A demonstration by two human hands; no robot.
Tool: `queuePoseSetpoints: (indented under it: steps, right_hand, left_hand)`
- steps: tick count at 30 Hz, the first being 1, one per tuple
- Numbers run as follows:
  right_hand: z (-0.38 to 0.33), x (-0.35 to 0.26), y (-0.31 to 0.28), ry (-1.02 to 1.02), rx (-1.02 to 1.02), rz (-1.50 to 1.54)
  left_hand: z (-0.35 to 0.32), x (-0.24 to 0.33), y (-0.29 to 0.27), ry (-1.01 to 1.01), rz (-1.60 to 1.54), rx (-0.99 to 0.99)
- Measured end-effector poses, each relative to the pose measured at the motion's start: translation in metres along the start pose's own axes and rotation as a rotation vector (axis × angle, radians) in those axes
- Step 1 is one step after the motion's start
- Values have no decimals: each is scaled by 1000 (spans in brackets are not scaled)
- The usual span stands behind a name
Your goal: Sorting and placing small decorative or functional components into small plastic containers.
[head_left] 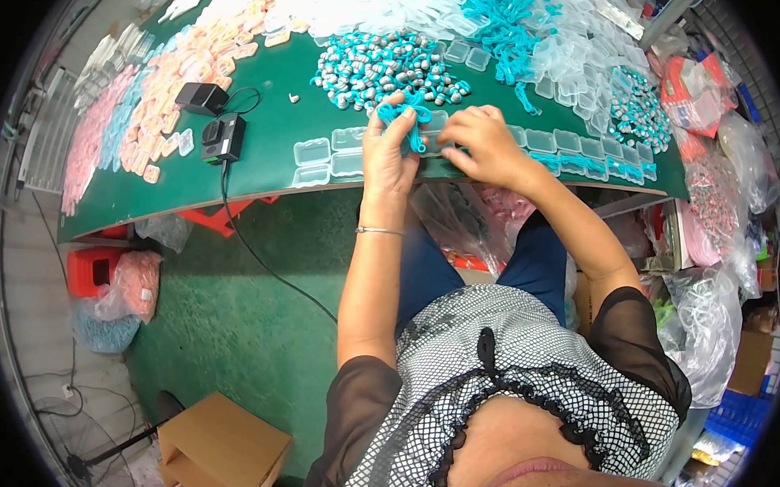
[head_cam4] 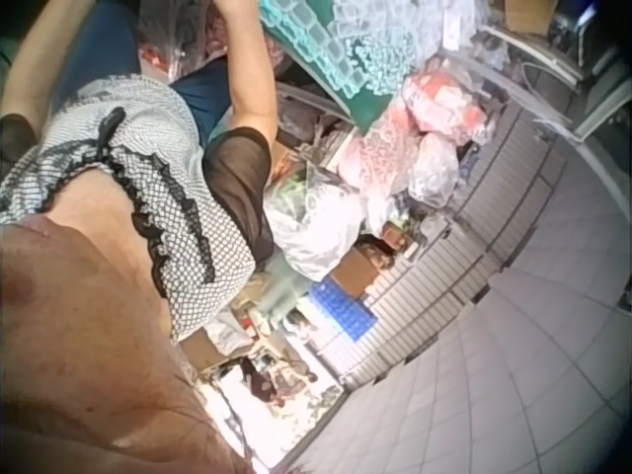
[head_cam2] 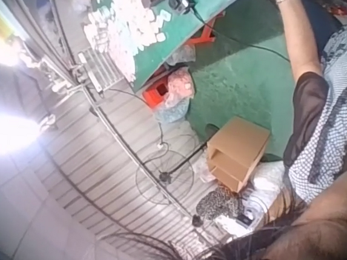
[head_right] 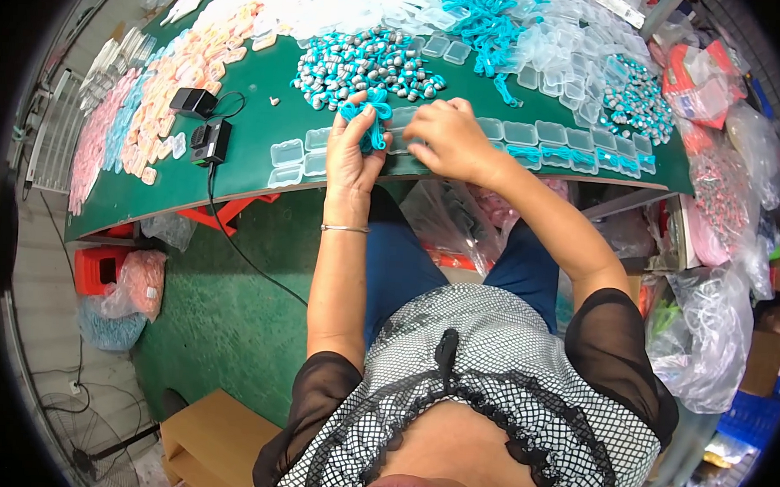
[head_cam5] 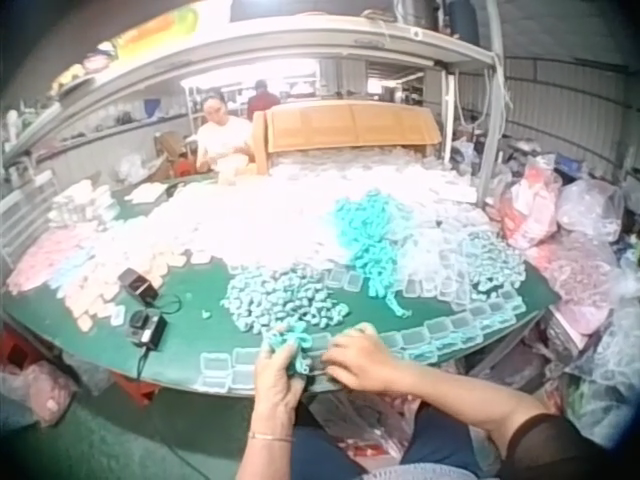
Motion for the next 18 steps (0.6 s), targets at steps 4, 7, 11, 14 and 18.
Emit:
queuePoseSetpoints:
  steps: [4,7,11,14,18]
  right_hand:
    - [19,10,-16,228,134,324]
    - [29,12,-9,398,130,540]
    - [26,31,15,604,90,753]
    - [23,42,12,588,284,835]
    - [14,44,12,522,195,637]
  left_hand:
    - [-4,-1,4,12,-3,-11]
    - [-5,-3,5,16,-3,2]
    - [-6,-4,4,-36,-13,-20]
    - [-3,-6,-4,-166,-105,57]
    - [0,7,-18,-125,-184,92]
Point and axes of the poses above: each hand's wrist, its own z-axis towards the middle knuckle, its own y-axis out of the palm, x = y × z, the point moved 7 cm from there along z, towards the middle knuckle, and after that the axes turned 15 degrees about x, right-handed, at the moved point
